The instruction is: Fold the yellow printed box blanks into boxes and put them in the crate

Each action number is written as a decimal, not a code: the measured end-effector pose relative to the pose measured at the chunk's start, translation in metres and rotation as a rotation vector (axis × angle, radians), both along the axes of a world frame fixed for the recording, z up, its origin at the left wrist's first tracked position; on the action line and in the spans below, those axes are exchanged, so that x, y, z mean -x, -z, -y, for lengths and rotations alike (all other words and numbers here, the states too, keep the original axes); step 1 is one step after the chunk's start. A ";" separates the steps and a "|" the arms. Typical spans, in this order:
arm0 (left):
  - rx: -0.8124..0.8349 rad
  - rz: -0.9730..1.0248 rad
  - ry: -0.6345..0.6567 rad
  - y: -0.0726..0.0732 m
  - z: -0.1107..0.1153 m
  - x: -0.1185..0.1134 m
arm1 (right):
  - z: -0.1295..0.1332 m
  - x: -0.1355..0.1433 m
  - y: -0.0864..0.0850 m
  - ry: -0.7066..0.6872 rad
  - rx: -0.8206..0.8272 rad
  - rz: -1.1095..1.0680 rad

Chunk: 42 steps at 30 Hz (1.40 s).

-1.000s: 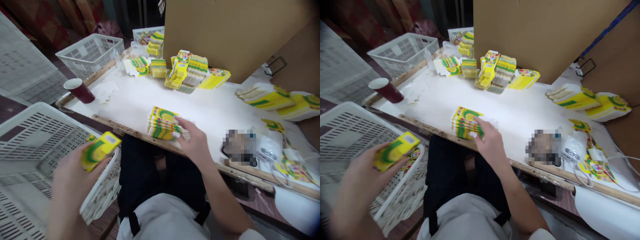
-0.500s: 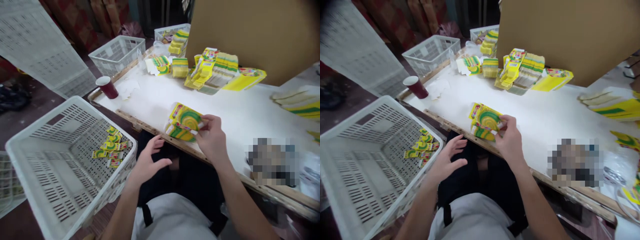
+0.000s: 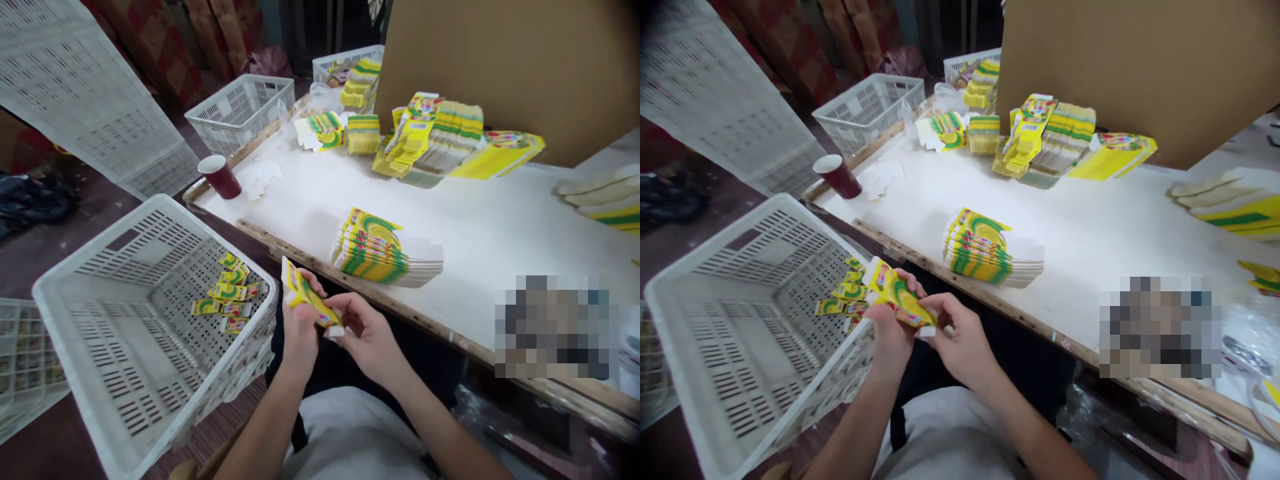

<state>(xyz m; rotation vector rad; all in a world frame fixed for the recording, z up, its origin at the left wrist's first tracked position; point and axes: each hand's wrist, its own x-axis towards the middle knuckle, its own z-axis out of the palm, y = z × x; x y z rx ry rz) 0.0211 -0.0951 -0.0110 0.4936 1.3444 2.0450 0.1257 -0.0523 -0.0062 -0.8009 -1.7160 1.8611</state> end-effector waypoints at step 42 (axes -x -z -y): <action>0.391 -1.042 0.340 0.008 0.009 -0.005 | -0.017 -0.035 0.010 -0.006 -0.566 0.121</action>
